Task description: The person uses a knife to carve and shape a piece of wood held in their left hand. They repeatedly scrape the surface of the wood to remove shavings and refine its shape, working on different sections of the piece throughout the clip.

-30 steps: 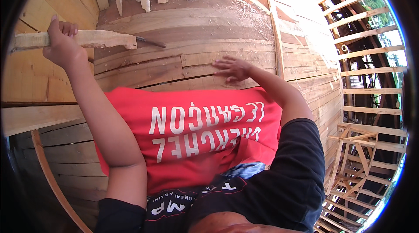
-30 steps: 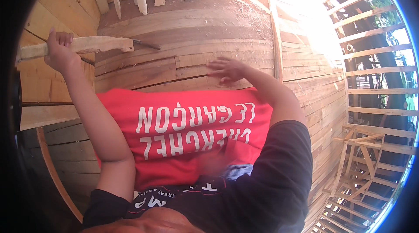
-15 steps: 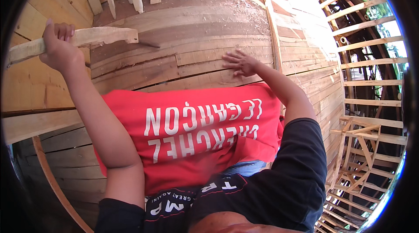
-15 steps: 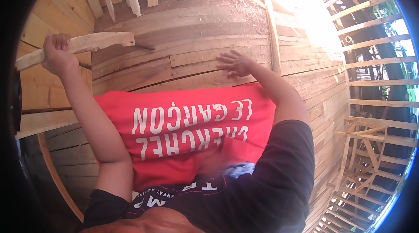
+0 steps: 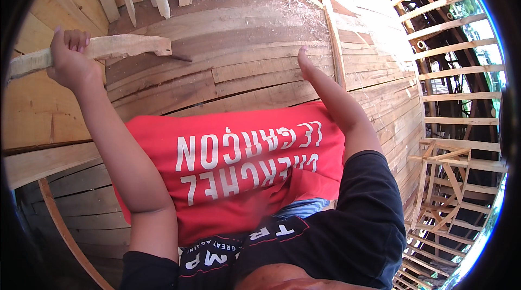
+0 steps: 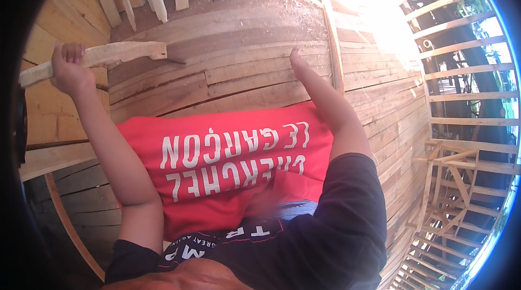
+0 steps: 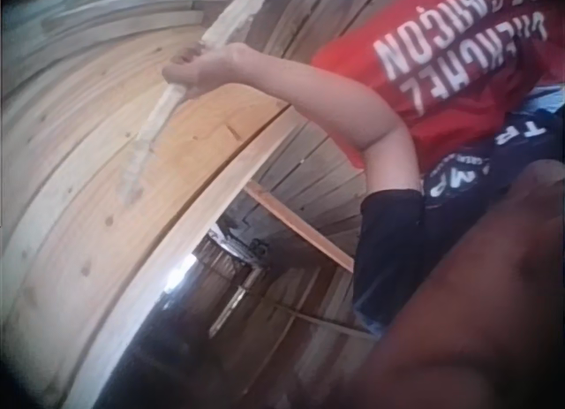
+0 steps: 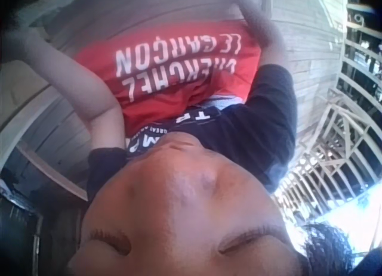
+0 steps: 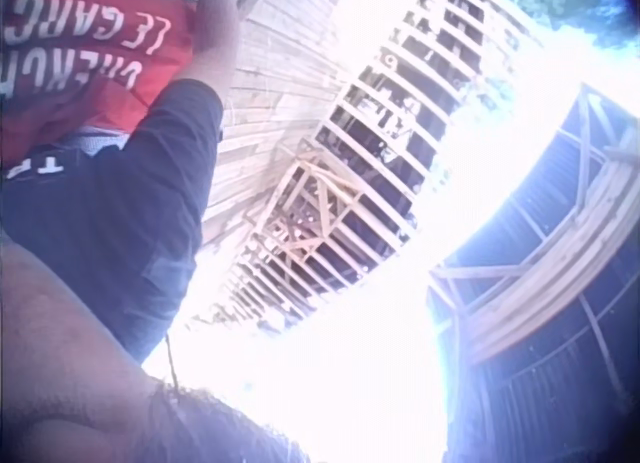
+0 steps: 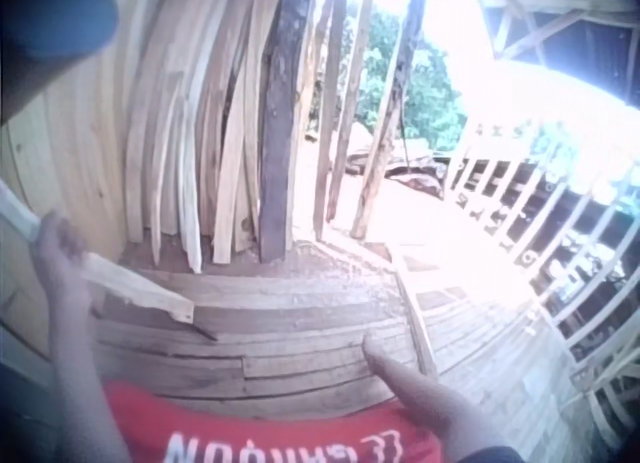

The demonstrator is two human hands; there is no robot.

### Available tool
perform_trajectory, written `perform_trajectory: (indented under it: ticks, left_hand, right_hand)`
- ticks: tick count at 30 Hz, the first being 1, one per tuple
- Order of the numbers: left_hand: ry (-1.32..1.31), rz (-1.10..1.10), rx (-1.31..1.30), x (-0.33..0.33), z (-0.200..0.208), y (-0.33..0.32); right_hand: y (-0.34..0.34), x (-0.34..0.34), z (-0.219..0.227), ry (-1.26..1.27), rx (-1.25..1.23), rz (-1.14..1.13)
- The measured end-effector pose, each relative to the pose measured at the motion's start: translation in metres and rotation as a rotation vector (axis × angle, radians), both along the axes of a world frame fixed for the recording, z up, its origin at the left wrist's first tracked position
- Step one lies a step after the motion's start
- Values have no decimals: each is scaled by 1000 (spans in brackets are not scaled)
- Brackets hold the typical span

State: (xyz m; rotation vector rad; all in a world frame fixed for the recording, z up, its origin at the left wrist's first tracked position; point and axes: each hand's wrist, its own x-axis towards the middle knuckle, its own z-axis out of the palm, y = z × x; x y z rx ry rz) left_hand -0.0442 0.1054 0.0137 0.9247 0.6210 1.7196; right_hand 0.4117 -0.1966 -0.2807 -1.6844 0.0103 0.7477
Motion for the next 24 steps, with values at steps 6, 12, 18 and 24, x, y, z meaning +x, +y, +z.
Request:
perform_trajectory:
  ticks: [6,12,18,24]
  left_hand:
    - [16,14,7,1,-1,-3]
    - [9,22,-21,3,-3,-1]
    - [37,37,21,-7,1,-1]
    - [-39,-27,12,9,-6,1]
  right_hand:
    - [30,29,17,-135,-315,-13]
    - [38,-8,7,-94,-916,-549]
    - [79,-51,48,-47,150,-20]
    - [68,-37,16,-787,-71,692]
